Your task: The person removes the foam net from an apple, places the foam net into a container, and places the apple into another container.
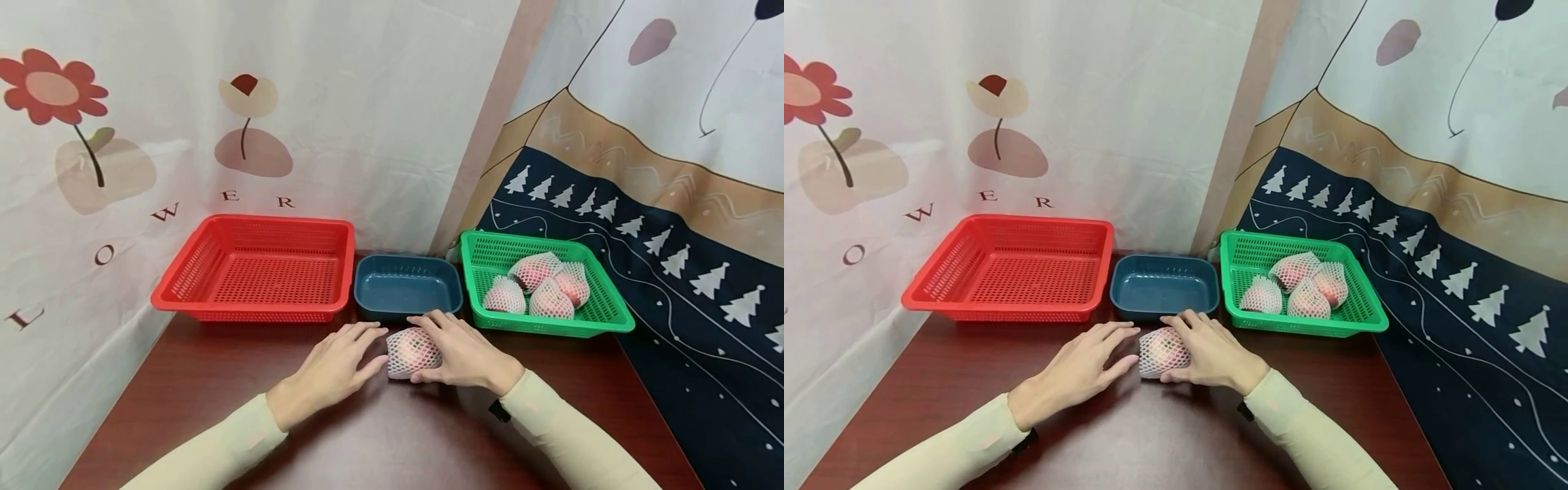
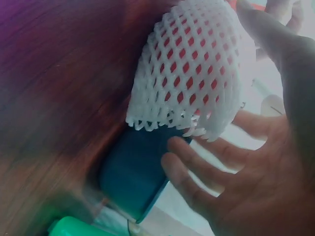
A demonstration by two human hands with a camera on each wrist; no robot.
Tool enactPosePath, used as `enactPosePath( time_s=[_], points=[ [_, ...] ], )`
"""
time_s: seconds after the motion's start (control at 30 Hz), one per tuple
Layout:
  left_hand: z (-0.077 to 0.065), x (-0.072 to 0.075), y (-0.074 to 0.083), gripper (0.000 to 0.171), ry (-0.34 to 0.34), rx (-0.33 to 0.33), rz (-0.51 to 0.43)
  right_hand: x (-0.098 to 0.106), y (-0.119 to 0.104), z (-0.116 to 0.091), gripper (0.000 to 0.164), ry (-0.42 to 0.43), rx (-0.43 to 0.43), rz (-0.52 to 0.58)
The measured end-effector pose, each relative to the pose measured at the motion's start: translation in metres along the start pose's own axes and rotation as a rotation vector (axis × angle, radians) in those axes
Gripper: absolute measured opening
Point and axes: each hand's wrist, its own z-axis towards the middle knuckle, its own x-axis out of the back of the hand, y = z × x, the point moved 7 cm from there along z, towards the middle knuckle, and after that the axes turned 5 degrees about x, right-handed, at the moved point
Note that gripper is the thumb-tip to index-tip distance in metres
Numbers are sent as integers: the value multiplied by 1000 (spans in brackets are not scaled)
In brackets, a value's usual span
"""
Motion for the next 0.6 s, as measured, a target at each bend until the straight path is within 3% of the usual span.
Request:
enactPosePath(
  time_s=[0.33, 0.6],
  points=[
    [-2, -8, -5, 39, -53, 82, -83, -10, -2, -4, 104, -24, 94, 162],
    [-1, -10, -6, 34, -82, 112, -128, -15, 0, 0, 101, -16, 115, 167]
  ],
)
